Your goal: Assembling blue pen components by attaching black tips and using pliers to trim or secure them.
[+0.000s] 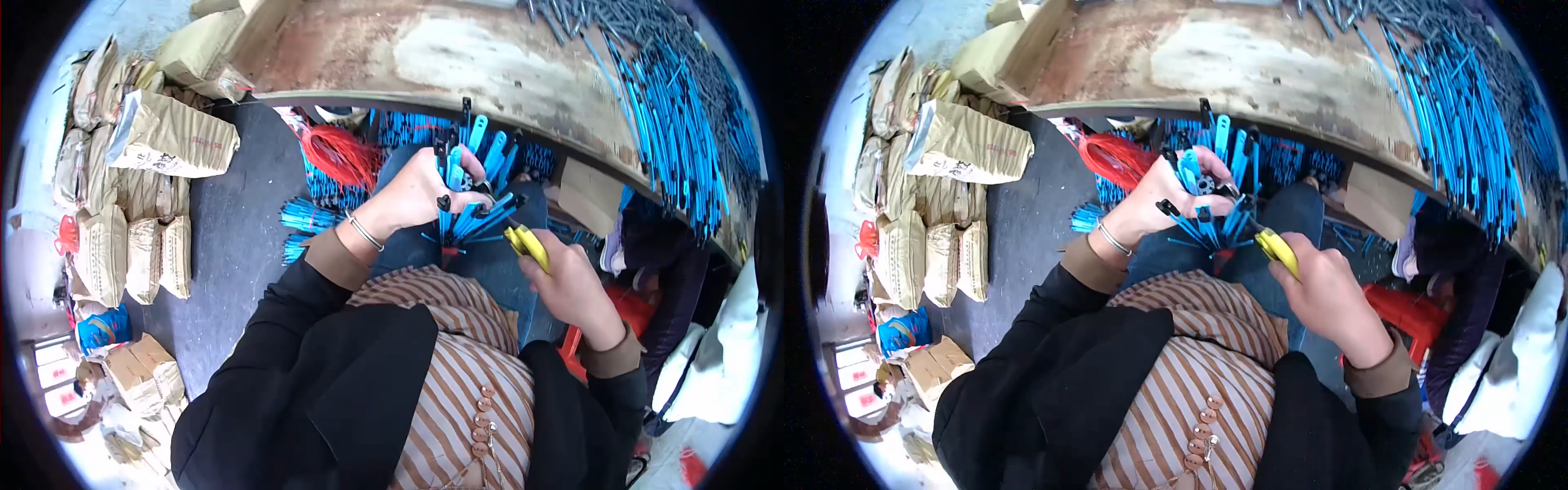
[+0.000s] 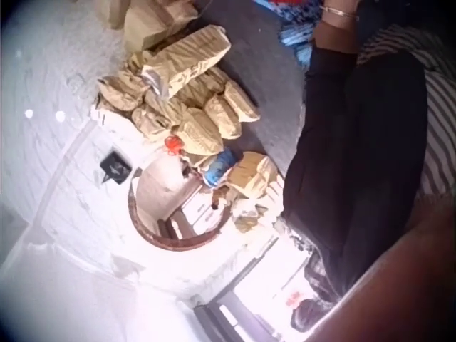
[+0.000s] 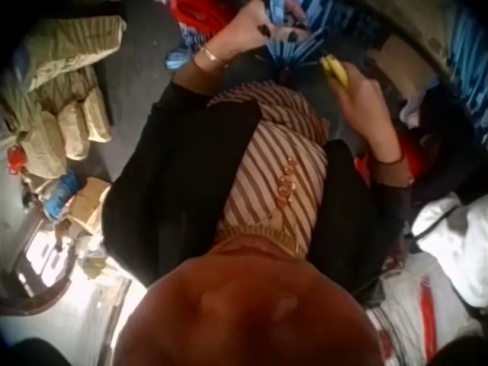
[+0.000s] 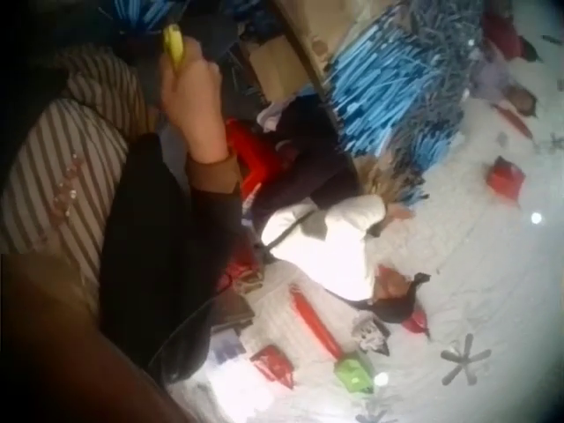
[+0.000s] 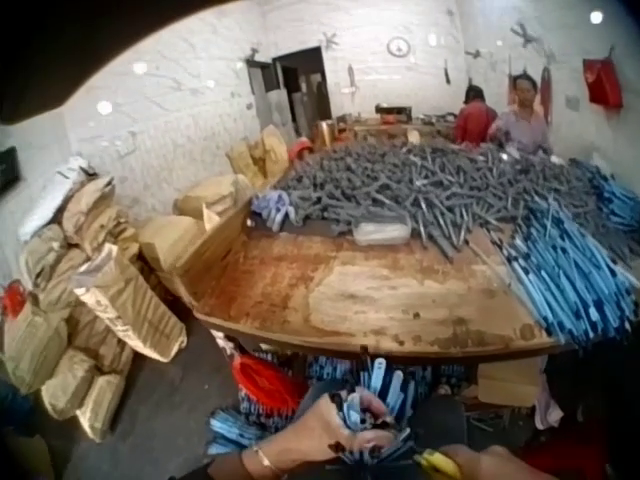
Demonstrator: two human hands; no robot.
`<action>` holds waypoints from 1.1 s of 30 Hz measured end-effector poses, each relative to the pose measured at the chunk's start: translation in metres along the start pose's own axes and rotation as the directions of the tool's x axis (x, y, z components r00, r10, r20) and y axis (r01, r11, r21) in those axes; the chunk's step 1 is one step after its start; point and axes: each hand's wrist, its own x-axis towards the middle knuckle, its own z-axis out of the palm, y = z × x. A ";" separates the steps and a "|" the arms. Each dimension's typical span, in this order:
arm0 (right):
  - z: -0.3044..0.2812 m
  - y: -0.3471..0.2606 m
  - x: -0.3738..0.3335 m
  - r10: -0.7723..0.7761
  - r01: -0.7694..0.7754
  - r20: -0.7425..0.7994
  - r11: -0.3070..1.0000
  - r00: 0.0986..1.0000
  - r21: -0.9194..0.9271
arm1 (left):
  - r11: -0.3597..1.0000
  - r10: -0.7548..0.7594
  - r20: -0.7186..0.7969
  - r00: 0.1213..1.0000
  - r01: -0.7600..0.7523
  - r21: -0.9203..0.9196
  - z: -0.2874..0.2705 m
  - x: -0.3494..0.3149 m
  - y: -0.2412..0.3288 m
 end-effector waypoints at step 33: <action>-0.070 0.040 0.148 -0.329 -0.087 -0.530 0.784 0.781 -0.615 | -0.451 0.238 0.319 0.917 -0.186 0.873 -0.229 0.114 0.043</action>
